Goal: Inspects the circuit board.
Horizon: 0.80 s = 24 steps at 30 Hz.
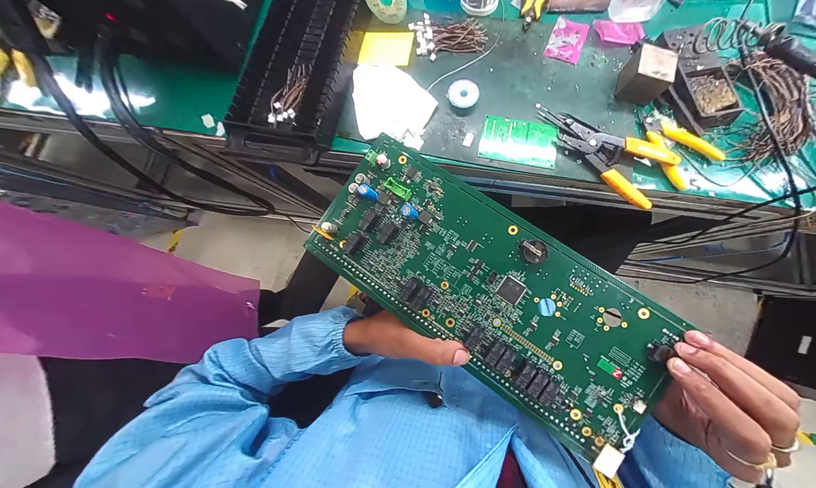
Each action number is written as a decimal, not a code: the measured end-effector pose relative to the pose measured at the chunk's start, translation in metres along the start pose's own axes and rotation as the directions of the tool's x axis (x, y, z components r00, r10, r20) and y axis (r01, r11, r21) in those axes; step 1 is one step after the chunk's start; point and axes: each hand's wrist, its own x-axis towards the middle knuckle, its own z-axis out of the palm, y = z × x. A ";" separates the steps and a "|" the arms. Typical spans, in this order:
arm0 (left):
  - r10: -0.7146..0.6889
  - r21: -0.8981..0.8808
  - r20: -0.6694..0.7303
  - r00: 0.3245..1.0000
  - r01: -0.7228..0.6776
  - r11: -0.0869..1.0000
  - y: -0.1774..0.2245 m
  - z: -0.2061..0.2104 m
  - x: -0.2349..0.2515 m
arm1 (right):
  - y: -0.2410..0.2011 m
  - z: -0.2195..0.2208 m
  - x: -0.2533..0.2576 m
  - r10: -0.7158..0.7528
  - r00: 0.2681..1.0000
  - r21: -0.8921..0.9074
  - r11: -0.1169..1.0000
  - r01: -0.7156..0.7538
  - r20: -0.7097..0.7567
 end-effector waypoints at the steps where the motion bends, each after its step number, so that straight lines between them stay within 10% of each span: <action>1: -0.003 -0.009 0.003 1.000 0.003 1.000 0.000 0.000 0.000 | 0.000 0.000 0.000 -0.001 1.000 -0.001 1.000 0.001 0.000; 24: -0.003 0.098 -0.034 0.999 0.007 0.995 -0.009 -0.003 -0.008 | 0.001 -0.003 -0.006 0.035 0.999 0.124 0.992 -0.034 -0.003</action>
